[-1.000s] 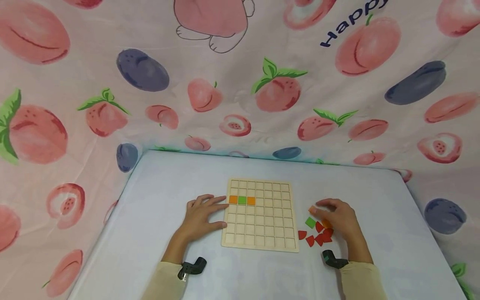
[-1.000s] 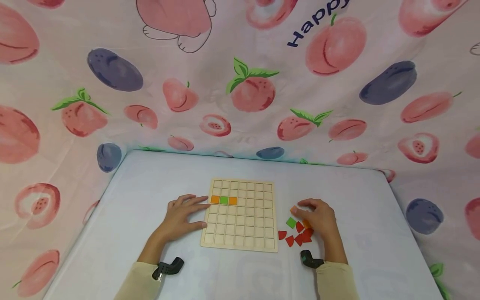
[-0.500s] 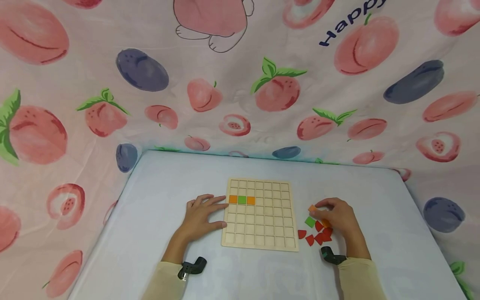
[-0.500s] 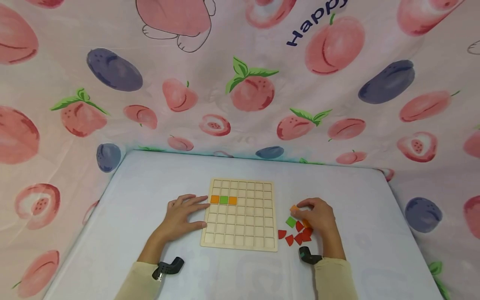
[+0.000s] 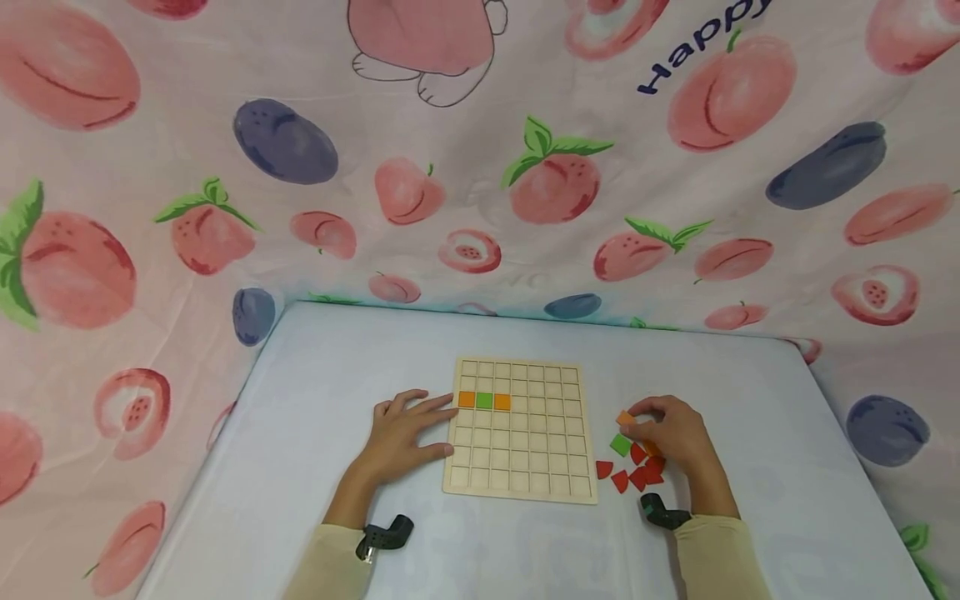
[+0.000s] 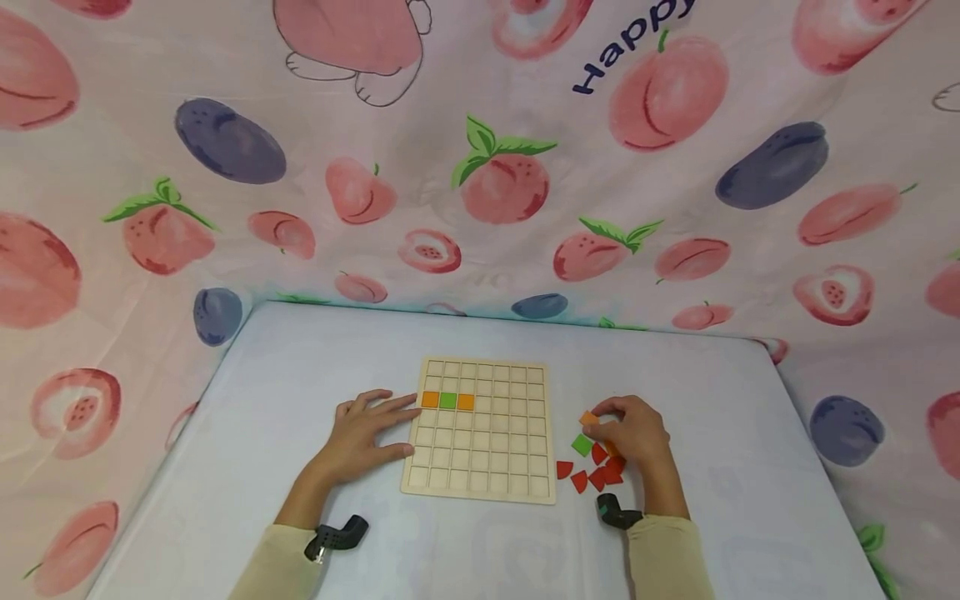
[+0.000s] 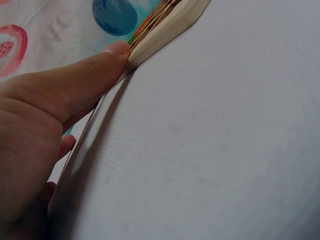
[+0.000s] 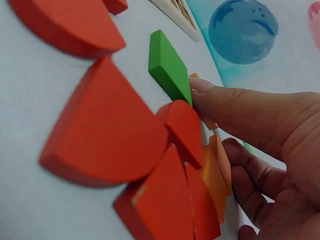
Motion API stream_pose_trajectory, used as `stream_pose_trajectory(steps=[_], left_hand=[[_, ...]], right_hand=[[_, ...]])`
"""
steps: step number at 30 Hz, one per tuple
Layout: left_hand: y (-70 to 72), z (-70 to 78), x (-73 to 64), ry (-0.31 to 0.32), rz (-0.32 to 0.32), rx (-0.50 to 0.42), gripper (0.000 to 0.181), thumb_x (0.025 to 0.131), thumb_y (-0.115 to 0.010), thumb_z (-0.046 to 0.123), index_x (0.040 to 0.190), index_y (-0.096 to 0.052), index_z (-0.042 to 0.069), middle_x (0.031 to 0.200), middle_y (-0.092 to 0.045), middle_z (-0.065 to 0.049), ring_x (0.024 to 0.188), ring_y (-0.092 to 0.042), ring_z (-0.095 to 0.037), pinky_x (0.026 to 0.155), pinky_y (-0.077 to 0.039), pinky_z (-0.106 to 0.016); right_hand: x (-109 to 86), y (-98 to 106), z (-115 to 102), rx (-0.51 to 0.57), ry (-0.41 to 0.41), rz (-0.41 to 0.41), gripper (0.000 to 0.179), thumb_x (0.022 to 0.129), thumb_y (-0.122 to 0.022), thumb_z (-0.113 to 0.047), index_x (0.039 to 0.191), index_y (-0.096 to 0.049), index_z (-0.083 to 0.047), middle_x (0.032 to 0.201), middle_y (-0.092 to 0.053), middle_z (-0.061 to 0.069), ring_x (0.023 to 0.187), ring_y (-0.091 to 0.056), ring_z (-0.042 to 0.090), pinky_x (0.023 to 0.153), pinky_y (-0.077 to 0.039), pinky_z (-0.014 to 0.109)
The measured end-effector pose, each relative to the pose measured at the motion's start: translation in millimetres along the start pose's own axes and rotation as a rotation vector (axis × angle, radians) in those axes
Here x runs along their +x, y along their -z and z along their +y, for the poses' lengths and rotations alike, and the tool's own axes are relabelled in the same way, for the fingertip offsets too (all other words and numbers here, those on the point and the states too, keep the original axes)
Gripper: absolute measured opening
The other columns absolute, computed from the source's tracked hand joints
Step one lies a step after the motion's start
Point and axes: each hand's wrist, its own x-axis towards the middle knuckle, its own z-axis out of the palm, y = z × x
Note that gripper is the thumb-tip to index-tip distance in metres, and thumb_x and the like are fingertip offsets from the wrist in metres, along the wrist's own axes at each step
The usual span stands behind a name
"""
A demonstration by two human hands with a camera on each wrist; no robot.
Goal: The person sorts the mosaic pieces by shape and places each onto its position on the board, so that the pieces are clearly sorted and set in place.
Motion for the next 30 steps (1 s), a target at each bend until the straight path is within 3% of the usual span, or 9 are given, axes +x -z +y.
stream_pose_trajectory(steps=[9, 13, 17, 24, 30], left_hand=[[-2.7, -3.1, -2.2, -0.017, 0.003, 0.012, 0.059, 0.090, -0.068, 0.059, 0.144, -0.058, 0.037, 0.158, -0.045, 0.020, 0.147, -0.035, -0.020, 0.102, -0.024, -0.051], [-3.1, -3.5, -2.0, -0.013, -0.003, 0.010, 0.059, 0.090, -0.068, 0.060, 0.144, -0.058, 0.038, 0.158, -0.044, 0.021, 0.148, -0.034, -0.020, 0.102, -0.023, -0.051], [-3.4, -2.4, -1.1, -0.012, -0.007, 0.003, 0.059, 0.090, -0.068, 0.059, 0.144, -0.058, 0.037, 0.158, -0.045, 0.020, 0.148, -0.034, -0.020, 0.103, -0.023, -0.051], [-2.2, 0.7, 0.7, -0.018, -0.003, -0.005, 0.059, 0.090, -0.069, 0.058, 0.144, -0.059, 0.036, 0.157, -0.046, 0.018, 0.147, -0.035, -0.021, 0.102, -0.024, -0.051], [-1.5, -0.2, 1.3, -0.015, -0.004, 0.002, 0.059, 0.090, -0.070, 0.058, 0.144, -0.059, 0.037, 0.157, -0.046, 0.019, 0.147, -0.035, -0.021, 0.103, -0.024, -0.052]], right_hand=[[-0.5, -1.5, 0.8, 0.006, 0.011, -0.006, 0.042, 0.084, -0.083, -0.031, 0.119, -0.072, -0.008, 0.141, -0.052, 0.025, 0.124, -0.045, 0.043, 0.098, -0.051, 0.054], [-2.3, -3.6, 1.7, -0.002, 0.016, 0.021, 0.043, 0.086, -0.082, -0.031, 0.121, -0.071, -0.008, 0.137, -0.055, 0.024, 0.120, -0.048, 0.040, 0.085, -0.056, 0.041], [-6.3, -2.7, -0.3, -0.034, 0.054, 0.056, 0.044, 0.086, -0.081, -0.032, 0.121, -0.071, -0.007, 0.132, -0.060, 0.023, 0.114, -0.052, 0.037, 0.078, -0.053, 0.035], [-10.2, -5.5, -11.9, -0.058, 0.109, 0.086, 0.046, 0.084, -0.082, -0.042, 0.119, -0.073, -0.013, 0.118, -0.069, 0.017, 0.108, -0.056, 0.034, 0.090, -0.038, 0.059], [-10.1, -15.7, -29.8, -0.085, 0.208, 0.096, 0.036, 0.084, -0.082, -0.041, 0.113, -0.076, -0.019, 0.109, -0.073, 0.009, 0.104, -0.059, 0.032, 0.086, -0.030, 0.057]])
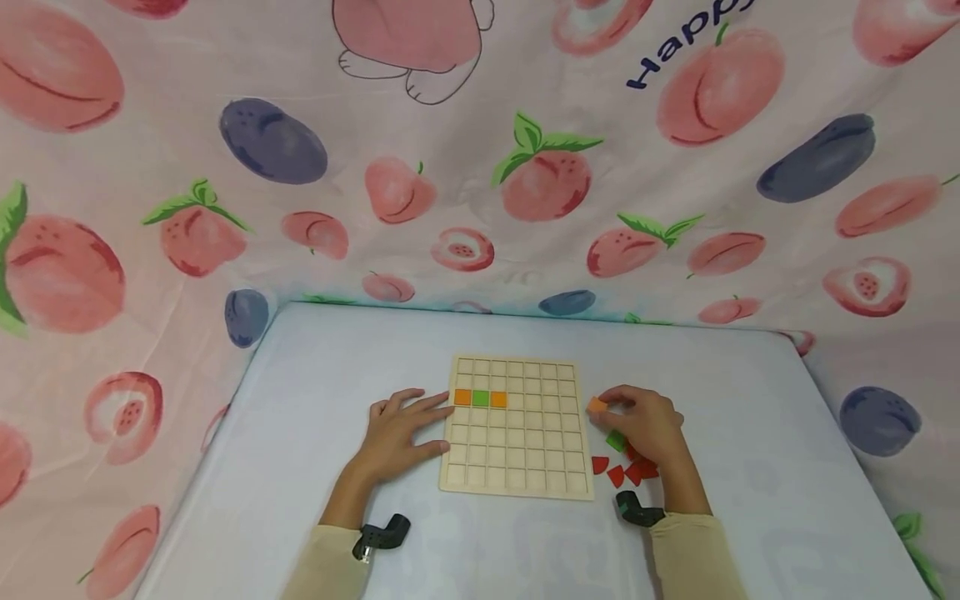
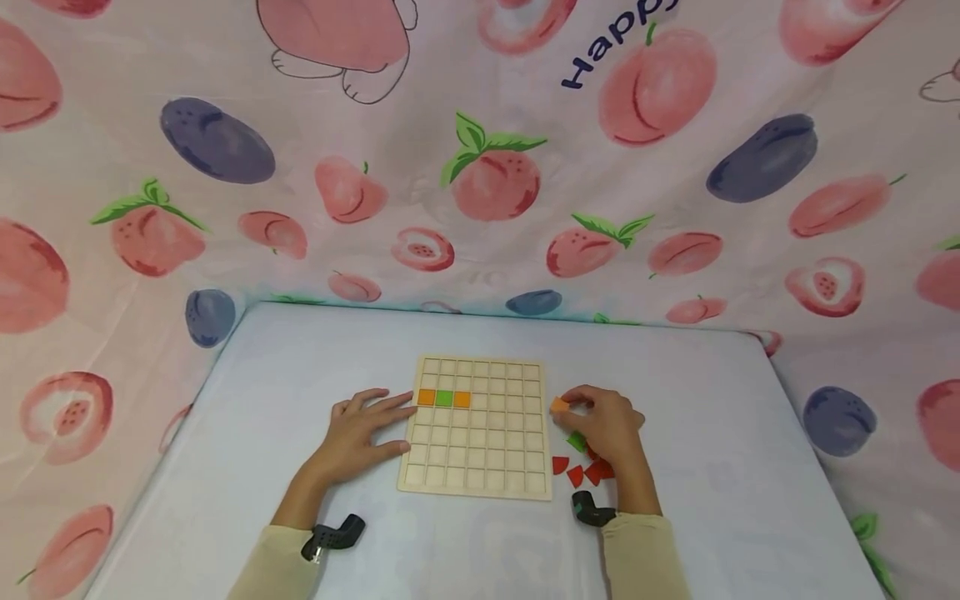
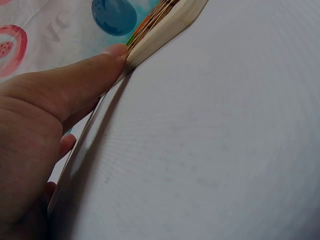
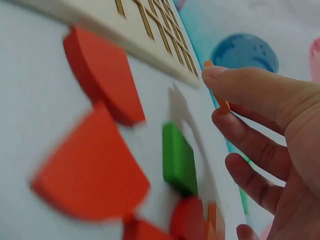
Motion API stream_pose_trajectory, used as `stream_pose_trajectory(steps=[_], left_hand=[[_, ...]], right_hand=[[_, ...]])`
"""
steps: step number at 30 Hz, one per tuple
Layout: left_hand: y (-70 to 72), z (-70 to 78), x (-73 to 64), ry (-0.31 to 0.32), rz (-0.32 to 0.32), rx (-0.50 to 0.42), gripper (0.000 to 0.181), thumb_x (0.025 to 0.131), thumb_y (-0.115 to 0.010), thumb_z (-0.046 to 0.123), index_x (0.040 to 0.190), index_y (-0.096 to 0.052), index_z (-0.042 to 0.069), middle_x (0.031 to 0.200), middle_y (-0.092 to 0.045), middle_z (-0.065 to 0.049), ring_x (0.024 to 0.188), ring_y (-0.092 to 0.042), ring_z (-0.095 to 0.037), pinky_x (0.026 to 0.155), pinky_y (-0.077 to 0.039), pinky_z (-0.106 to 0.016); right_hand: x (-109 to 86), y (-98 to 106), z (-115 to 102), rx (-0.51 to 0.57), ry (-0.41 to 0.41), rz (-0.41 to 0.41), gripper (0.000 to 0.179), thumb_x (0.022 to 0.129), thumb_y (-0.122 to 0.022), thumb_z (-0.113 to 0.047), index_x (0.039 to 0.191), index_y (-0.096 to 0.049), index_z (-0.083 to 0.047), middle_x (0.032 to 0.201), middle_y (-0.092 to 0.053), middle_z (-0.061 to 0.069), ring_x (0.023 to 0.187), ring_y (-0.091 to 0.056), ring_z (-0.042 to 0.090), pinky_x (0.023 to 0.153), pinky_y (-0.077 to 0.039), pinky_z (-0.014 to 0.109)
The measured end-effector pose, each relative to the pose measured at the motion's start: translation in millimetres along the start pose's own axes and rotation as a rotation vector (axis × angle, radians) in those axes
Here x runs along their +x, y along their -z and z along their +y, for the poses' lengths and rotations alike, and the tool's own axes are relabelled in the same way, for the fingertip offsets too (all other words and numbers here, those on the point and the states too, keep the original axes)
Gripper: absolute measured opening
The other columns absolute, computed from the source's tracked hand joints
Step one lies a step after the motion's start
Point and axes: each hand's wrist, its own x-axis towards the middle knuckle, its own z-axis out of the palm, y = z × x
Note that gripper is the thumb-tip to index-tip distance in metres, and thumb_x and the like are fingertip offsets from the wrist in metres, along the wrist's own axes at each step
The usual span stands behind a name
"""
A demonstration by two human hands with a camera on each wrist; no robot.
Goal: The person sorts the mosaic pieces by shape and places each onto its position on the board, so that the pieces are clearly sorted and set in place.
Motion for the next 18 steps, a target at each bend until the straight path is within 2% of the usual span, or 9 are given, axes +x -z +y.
stream_pose_trajectory(steps=[5, 9, 14, 18], left_hand=[[-0.7, 0.0, 0.3, -0.004, 0.003, -0.014, 0.059, 0.089, -0.070, 0.057, 0.143, -0.060, 0.036, 0.157, -0.047, 0.018, 0.147, -0.036, -0.021, 0.103, -0.024, -0.051], [-1.7, 0.0, 0.8, 0.000, -0.003, -0.013, 0.059, 0.089, -0.070, 0.058, 0.143, -0.059, 0.037, 0.157, -0.047, 0.018, 0.147, -0.035, -0.021, 0.103, -0.024, -0.051], [-0.9, 0.3, 0.4, 0.005, 0.006, -0.012, 0.059, 0.089, -0.071, 0.057, 0.143, -0.060, 0.037, 0.156, -0.047, 0.018, 0.147, -0.036, -0.021, 0.103, -0.024, -0.052], [0.1, 0.1, -0.5, 0.004, 0.014, -0.008, 0.058, 0.088, -0.073, 0.056, 0.142, -0.060, 0.037, 0.156, -0.048, 0.019, 0.146, -0.037, -0.021, 0.103, -0.024, -0.053]], right_hand=[[2.1, -10.2, -15.8, 0.029, 0.078, 0.013, 0.035, 0.085, -0.082, -0.040, 0.112, -0.077, -0.019, 0.110, -0.075, 0.007, 0.107, -0.062, 0.031, 0.091, -0.039, 0.057], [5.0, -20.9, -27.5, 0.081, 0.143, 0.008, 0.032, 0.085, -0.083, -0.038, 0.110, -0.078, -0.020, 0.108, -0.075, 0.004, 0.103, -0.063, 0.026, 0.088, -0.050, 0.046], [10.8, -37.1, -41.2, 0.131, 0.200, -0.031, 0.028, 0.083, -0.085, -0.034, 0.105, -0.078, -0.020, 0.115, -0.074, 0.003, 0.106, -0.064, 0.025, 0.094, -0.051, 0.045], [13.2, -48.2, -53.3, 0.126, 0.231, -0.052, 0.026, 0.083, -0.086, -0.030, 0.105, -0.078, -0.018, 0.116, -0.073, 0.004, 0.110, -0.064, 0.026, 0.099, -0.049, 0.047]])
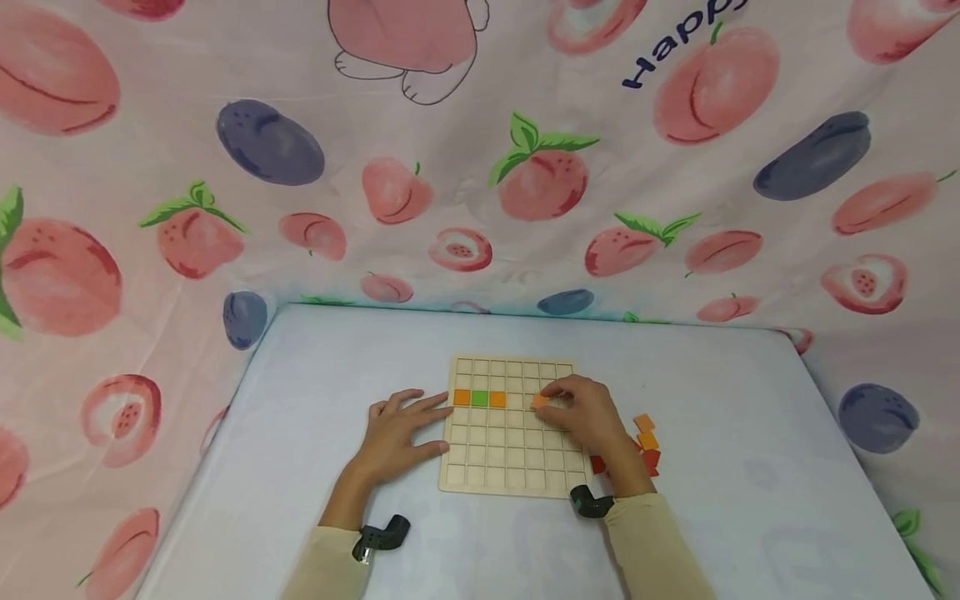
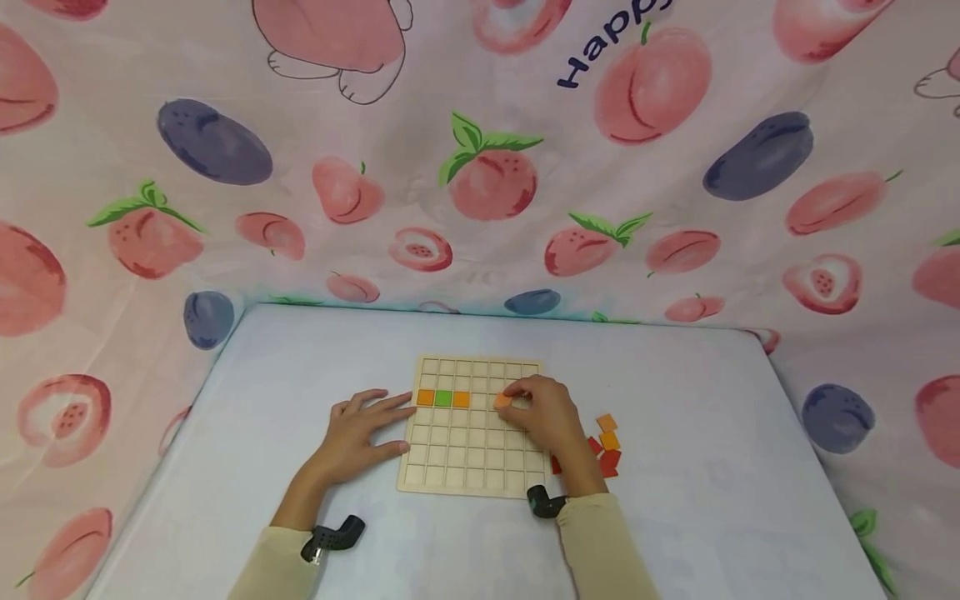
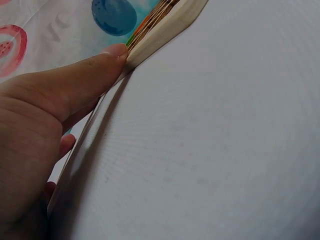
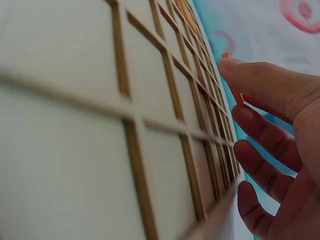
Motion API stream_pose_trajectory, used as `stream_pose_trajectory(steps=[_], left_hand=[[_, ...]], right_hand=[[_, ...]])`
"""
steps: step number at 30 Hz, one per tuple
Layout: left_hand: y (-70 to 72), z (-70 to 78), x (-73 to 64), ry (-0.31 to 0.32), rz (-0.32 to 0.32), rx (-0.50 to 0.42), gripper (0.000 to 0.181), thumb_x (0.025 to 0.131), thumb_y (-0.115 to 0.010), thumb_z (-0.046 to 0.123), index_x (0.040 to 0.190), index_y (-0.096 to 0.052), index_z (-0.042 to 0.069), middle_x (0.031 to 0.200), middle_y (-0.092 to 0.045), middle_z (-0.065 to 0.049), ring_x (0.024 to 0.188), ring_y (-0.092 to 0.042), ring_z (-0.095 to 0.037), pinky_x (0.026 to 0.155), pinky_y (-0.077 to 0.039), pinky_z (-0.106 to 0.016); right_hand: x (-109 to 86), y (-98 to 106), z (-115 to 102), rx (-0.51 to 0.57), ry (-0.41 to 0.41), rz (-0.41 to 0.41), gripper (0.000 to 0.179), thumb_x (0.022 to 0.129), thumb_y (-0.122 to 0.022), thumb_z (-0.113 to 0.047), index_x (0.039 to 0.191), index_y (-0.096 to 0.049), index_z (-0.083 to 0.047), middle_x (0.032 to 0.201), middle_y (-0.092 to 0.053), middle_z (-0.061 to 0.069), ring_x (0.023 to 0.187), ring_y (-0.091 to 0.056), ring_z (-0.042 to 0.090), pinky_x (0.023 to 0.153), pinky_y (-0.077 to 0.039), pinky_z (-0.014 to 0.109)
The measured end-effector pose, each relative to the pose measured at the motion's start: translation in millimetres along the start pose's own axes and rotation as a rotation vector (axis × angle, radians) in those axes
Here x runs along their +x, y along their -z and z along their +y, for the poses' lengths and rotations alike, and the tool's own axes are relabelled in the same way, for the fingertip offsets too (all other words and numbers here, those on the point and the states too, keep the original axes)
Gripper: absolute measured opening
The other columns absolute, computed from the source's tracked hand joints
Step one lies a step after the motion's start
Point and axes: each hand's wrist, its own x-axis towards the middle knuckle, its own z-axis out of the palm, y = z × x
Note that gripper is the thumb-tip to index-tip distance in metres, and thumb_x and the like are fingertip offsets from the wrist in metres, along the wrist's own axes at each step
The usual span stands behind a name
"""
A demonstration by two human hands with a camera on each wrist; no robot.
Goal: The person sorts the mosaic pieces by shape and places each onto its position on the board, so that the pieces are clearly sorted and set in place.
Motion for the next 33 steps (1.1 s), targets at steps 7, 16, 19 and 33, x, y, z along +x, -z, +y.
stream_pose_trajectory(steps=[7, 16, 19, 33], left_hand=[[-2.7, -2.6, 0.5, -0.005, -0.010, -0.010, 0.059, 0.089, -0.071, 0.057, 0.143, -0.059, 0.038, 0.157, -0.046, 0.019, 0.147, -0.035, -0.020, 0.103, -0.023, -0.051], [-2.9, -1.5, 1.6, 0.003, -0.014, -0.009, 0.059, 0.089, -0.070, 0.059, 0.143, -0.059, 0.038, 0.157, -0.047, 0.019, 0.147, -0.035, -0.020, 0.103, -0.024, -0.051], [-1.8, -1.2, 1.4, 0.006, -0.016, -0.007, 0.059, 0.089, -0.070, 0.059, 0.143, -0.059, 0.038, 0.157, -0.047, 0.019, 0.148, -0.035, -0.020, 0.103, -0.023, -0.051], [0.9, 0.0, 0.7, 0.008, -0.019, -0.009, 0.059, 0.089, -0.070, 0.058, 0.143, -0.060, 0.037, 0.157, -0.047, 0.018, 0.147, -0.036, -0.022, 0.104, -0.024, -0.052]], right_hand=[[7.8, -15.1, -13.2, -0.035, 0.057, -0.006, 0.025, 0.084, -0.085, -0.026, 0.106, -0.078, -0.018, 0.109, -0.074, 0.001, 0.104, -0.066, 0.022, 0.094, -0.051, 0.044], [14.4, -25.3, -17.3, -0.088, 0.092, -0.036, 0.024, 0.086, -0.083, -0.026, 0.108, -0.078, -0.019, 0.105, -0.074, -0.001, 0.099, -0.065, 0.021, 0.089, -0.052, 0.042], [15.5, -25.9, -19.9, -0.086, 0.073, -0.038, 0.022, 0.086, -0.083, -0.026, 0.107, -0.078, -0.021, 0.100, -0.072, -0.002, 0.092, -0.063, 0.018, 0.082, -0.051, 0.039], [22.8, -23.1, -28.5, -0.096, -0.049, -0.073, 0.018, 0.081, -0.086, -0.027, 0.098, -0.080, -0.027, 0.092, -0.069, -0.005, 0.084, -0.057, 0.014, 0.075, -0.044, 0.033]])
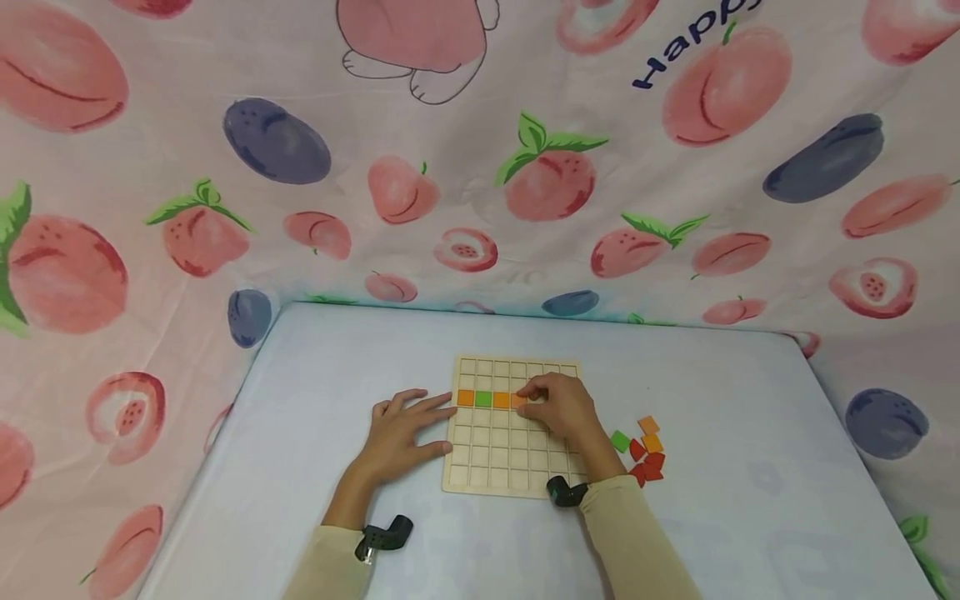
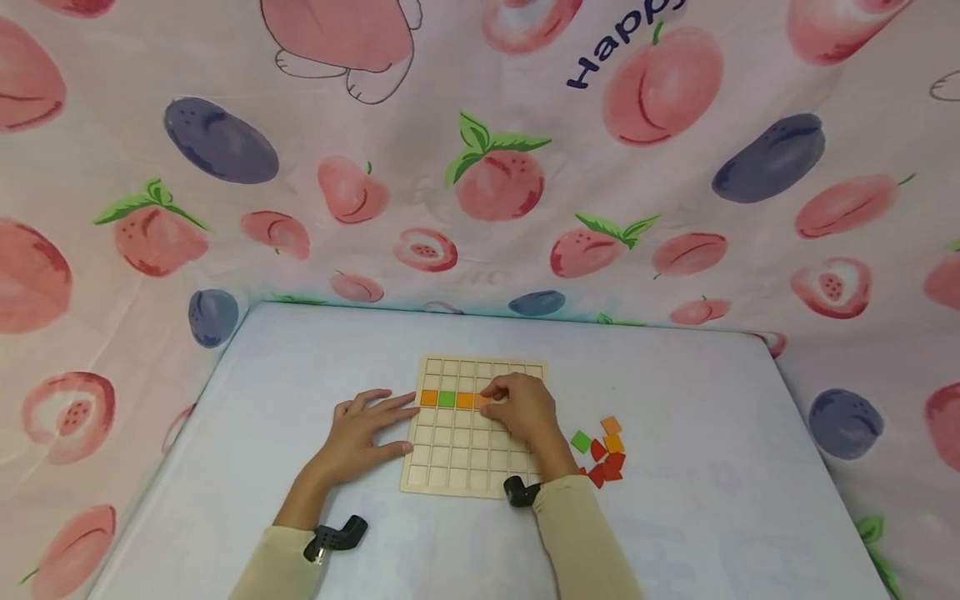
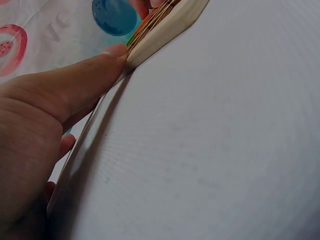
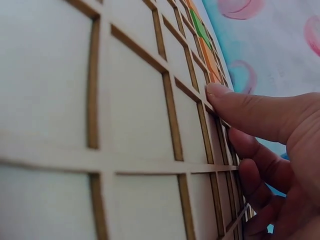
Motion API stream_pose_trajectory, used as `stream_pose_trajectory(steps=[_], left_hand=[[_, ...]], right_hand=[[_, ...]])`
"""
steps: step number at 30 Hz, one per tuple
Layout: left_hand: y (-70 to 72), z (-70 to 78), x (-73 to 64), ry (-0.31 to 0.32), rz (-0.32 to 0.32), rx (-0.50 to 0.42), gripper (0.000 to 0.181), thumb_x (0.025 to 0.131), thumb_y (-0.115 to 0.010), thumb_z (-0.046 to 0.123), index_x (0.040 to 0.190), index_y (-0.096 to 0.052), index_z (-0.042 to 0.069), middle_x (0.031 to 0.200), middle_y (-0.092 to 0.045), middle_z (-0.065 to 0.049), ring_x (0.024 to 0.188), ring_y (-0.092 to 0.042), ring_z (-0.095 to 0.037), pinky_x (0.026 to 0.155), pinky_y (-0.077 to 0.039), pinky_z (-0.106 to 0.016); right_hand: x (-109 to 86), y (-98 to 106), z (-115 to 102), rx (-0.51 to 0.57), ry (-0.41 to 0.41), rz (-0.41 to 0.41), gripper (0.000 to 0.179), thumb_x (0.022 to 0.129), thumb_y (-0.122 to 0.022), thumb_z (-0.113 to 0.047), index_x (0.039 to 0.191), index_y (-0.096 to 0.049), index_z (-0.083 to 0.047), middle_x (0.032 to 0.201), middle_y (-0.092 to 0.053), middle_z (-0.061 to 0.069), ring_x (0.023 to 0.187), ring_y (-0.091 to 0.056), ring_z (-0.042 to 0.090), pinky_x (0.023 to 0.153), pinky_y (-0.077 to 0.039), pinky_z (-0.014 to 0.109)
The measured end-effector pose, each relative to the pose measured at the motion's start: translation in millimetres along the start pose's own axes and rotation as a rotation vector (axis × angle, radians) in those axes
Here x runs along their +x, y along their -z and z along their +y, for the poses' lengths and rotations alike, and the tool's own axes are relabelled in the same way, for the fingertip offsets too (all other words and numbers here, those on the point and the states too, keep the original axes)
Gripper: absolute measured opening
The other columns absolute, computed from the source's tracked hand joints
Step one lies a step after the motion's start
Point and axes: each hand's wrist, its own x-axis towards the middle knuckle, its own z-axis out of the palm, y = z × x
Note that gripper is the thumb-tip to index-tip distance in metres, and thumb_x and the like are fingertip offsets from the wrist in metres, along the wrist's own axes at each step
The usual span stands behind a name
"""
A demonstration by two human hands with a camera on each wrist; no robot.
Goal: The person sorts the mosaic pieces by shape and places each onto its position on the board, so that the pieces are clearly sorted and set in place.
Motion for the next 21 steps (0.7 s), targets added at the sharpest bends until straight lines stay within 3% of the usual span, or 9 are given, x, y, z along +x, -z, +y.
stream_pose_trajectory(steps=[8, 15, 21], left_hand=[[1.4, 0.1, -0.8, -0.007, 0.012, -0.003, 0.058, 0.089, -0.072, 0.056, 0.142, -0.061, 0.036, 0.156, -0.049, 0.016, 0.146, -0.037, -0.023, 0.103, -0.024, -0.053], [0.8, -1.6, -0.3, -0.009, 0.014, 0.000, 0.058, 0.089, -0.072, 0.056, 0.142, -0.060, 0.036, 0.156, -0.048, 0.016, 0.147, -0.036, -0.022, 0.103, -0.024, -0.053], [-0.6, -1.8, 0.0, -0.005, 0.002, -0.009, 0.059, 0.089, -0.071, 0.057, 0.143, -0.060, 0.036, 0.157, -0.047, 0.017, 0.148, -0.035, -0.022, 0.104, -0.023, -0.052]], right_hand=[[-0.8, 1.5, 5.5, 0.046, 0.019, -0.005, 0.024, 0.082, -0.086, -0.026, 0.103, -0.077, -0.021, 0.091, -0.068, -0.004, 0.084, -0.055, 0.017, 0.079, -0.043, 0.034], [2.1, 1.7, 4.8, 0.050, 0.040, 0.007, 0.017, 0.090, -0.079, -0.026, 0.105, -0.076, -0.018, 0.086, -0.068, -0.004, 0.076, -0.055, 0.013, 0.074, -0.043, 0.033], [2.7, -1.2, 4.3, 0.016, 0.027, 0.018, 0.012, 0.090, -0.078, -0.025, 0.099, -0.074, -0.019, 0.082, -0.065, -0.005, 0.072, -0.053, 0.012, 0.070, -0.040, 0.032]])
